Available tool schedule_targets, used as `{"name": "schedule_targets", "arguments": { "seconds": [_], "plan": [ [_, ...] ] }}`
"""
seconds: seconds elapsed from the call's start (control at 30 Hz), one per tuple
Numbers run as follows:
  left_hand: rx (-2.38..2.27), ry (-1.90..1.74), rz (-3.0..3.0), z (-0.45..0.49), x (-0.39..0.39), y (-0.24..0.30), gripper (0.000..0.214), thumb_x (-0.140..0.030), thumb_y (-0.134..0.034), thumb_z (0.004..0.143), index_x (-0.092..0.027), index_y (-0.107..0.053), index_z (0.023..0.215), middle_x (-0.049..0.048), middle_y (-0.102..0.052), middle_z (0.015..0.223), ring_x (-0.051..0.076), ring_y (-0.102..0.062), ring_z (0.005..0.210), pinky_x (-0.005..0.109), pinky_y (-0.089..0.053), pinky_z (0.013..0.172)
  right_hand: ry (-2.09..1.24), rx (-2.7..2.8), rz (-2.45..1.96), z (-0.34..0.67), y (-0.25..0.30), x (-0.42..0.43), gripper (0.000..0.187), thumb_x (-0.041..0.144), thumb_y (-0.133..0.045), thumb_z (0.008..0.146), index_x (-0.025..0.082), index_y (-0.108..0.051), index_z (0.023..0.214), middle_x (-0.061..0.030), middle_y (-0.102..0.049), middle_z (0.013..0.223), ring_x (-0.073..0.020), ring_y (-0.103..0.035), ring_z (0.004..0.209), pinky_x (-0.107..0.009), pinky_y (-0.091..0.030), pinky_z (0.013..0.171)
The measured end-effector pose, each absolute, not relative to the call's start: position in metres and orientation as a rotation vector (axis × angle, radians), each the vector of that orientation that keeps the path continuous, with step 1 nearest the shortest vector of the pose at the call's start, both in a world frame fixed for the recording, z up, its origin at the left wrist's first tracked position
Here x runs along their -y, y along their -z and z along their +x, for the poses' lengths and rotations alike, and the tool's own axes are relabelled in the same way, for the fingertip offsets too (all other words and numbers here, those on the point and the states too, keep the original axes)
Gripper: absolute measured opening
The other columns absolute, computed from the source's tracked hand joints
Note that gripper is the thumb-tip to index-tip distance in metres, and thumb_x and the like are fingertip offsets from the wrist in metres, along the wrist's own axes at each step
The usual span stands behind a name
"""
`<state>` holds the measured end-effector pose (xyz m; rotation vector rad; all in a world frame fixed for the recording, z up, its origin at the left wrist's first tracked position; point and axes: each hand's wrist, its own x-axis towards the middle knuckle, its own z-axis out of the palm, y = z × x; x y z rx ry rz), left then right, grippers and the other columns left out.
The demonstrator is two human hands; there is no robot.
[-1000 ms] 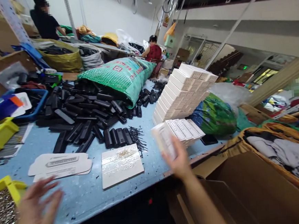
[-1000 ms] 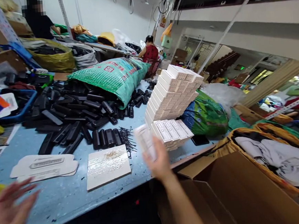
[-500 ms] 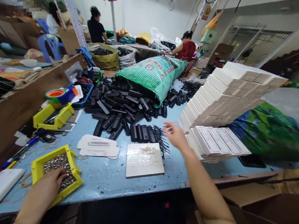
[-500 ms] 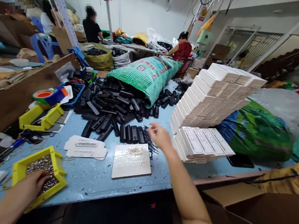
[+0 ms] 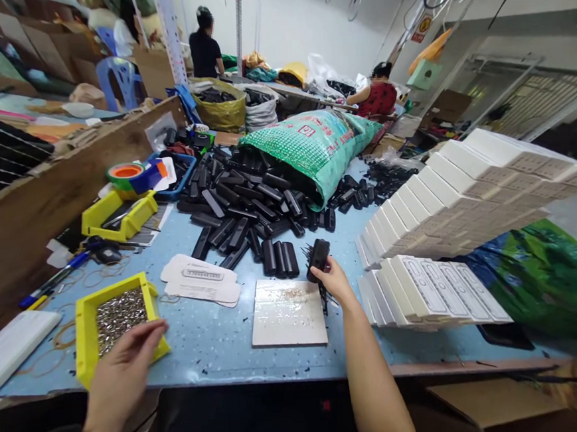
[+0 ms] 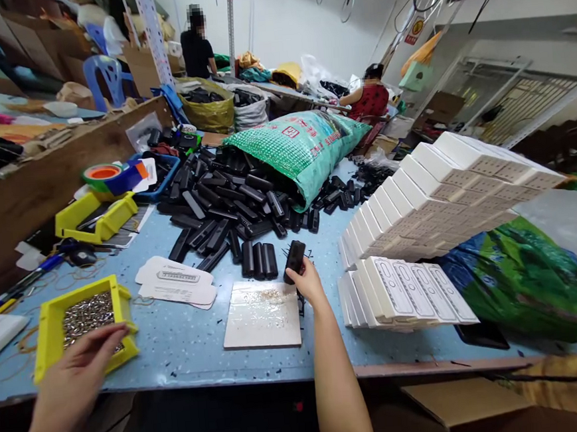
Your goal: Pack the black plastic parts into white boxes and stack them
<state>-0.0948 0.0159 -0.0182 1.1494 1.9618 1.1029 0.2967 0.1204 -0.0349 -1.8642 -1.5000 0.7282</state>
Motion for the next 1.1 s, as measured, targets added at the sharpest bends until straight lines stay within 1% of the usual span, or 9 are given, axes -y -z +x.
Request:
{"name": "schedule_targets", "arguments": {
  "seconds": [0.17,0.3,0.47,0.6,0.7,0.77,0.87,0.97,1.1],
  "plan": [
    [-1.301,-1.085,0.731,0.005,-0.008,0.042,0.040,-0.050,-0.077,0.060,-0.017,-0.071,0.083,0.0058,-0.072,0.079,0.019,-0.067,0.076,0.033,-0.055,0.075,-1.276,0.827,-1.150,0.255,0.028,-0.061,0.038,0.045,-0.058,0.079,0.017,-0.058,0.106,-0.0072,-0.069,0.092,-0.0207,-0.066,0.081,-0.034,-0.053,0.071],
    [-1.130,-1.085,0.631,0.052,-0.012,0.043,0.033,-0.039,-0.080,0.060,-0.016,-0.070,0.081,0.0029,-0.068,0.075,0.014,-0.061,0.070,0.028,-0.052,0.072,-1.345,0.694,-0.871,0.222,0.009,-0.040,0.038,0.026,-0.070,0.068,0.024,-0.058,0.104,0.0009,-0.065,0.086,-0.0177,-0.066,0.079,-0.036,-0.053,0.081],
    [-1.093,-1.165,0.649,0.054,-0.017,0.029,0.030,-0.030,-0.081,0.061,-0.016,-0.065,0.081,0.0013,-0.066,0.077,0.012,-0.060,0.073,0.024,-0.049,0.069,-1.348,0.663,-0.885,0.209,-0.002,-0.046,0.027,0.034,-0.064,0.079,0.022,-0.056,0.102,-0.0005,-0.062,0.084,-0.0158,-0.064,0.073,-0.037,-0.054,0.077],
    [-1.154,-1.246,0.663,0.032,-0.020,0.034,0.028,-0.031,-0.080,0.064,-0.017,-0.065,0.084,0.0005,-0.066,0.080,0.012,-0.059,0.076,0.023,-0.048,0.073,-1.173,1.014,-1.158,0.215,0.031,-0.042,0.037,0.038,-0.058,0.085,0.023,-0.049,0.118,-0.0039,-0.061,0.093,-0.0182,-0.063,0.081,-0.041,-0.053,0.083],
    [-1.209,-1.301,0.655,0.013,-0.024,0.042,0.030,-0.032,-0.081,0.063,-0.018,-0.066,0.085,-0.0007,-0.065,0.079,0.010,-0.058,0.074,0.021,-0.047,0.073,-1.029,1.582,-1.323,0.228,0.061,-0.027,0.038,0.026,-0.060,0.081,0.022,-0.055,0.118,-0.0093,-0.057,0.114,-0.0225,-0.056,0.107,-0.042,-0.044,0.098],
    [-1.217,-1.311,0.641,0.005,-0.025,0.044,0.030,-0.031,-0.082,0.062,-0.018,-0.066,0.084,-0.0014,-0.065,0.078,0.009,-0.058,0.074,0.019,-0.046,0.073,-1.009,1.815,-1.317,0.238,0.068,-0.017,0.039,0.020,-0.059,0.079,0.023,-0.059,0.118,-0.0098,-0.055,0.117,-0.0225,-0.054,0.110,-0.040,-0.044,0.099],
    [-1.190,-1.288,0.625,0.006,-0.024,0.040,0.030,-0.029,-0.083,0.060,-0.017,-0.066,0.082,-0.0011,-0.066,0.077,0.009,-0.059,0.075,0.019,-0.046,0.072,-1.027,1.724,-1.265,0.243,0.052,-0.010,0.030,0.022,-0.065,0.076,0.024,-0.064,0.106,-0.0072,-0.060,0.102,-0.0221,-0.058,0.098,-0.039,-0.048,0.089],
    [-1.126,-1.232,0.625,0.021,-0.020,0.031,0.030,-0.026,-0.083,0.060,-0.017,-0.064,0.082,-0.0008,-0.067,0.075,0.010,-0.060,0.074,0.019,-0.047,0.072,-1.077,1.229,-1.013,0.228,0.018,-0.016,0.018,0.028,-0.066,0.074,0.024,-0.058,0.089,-0.0040,-0.060,0.095,-0.0215,-0.060,0.093,-0.042,-0.049,0.086],
    [-1.052,-1.196,0.623,0.044,-0.010,0.023,0.031,-0.022,-0.082,0.060,-0.017,-0.060,0.081,-0.0015,-0.067,0.074,0.009,-0.060,0.072,0.019,-0.047,0.071,-1.151,0.622,-0.721,0.189,-0.016,-0.031,0.013,0.031,-0.057,0.078,0.025,-0.047,0.083,0.0063,-0.048,0.064,-0.0110,-0.052,0.058,-0.032,-0.050,0.068]
  ]
}}
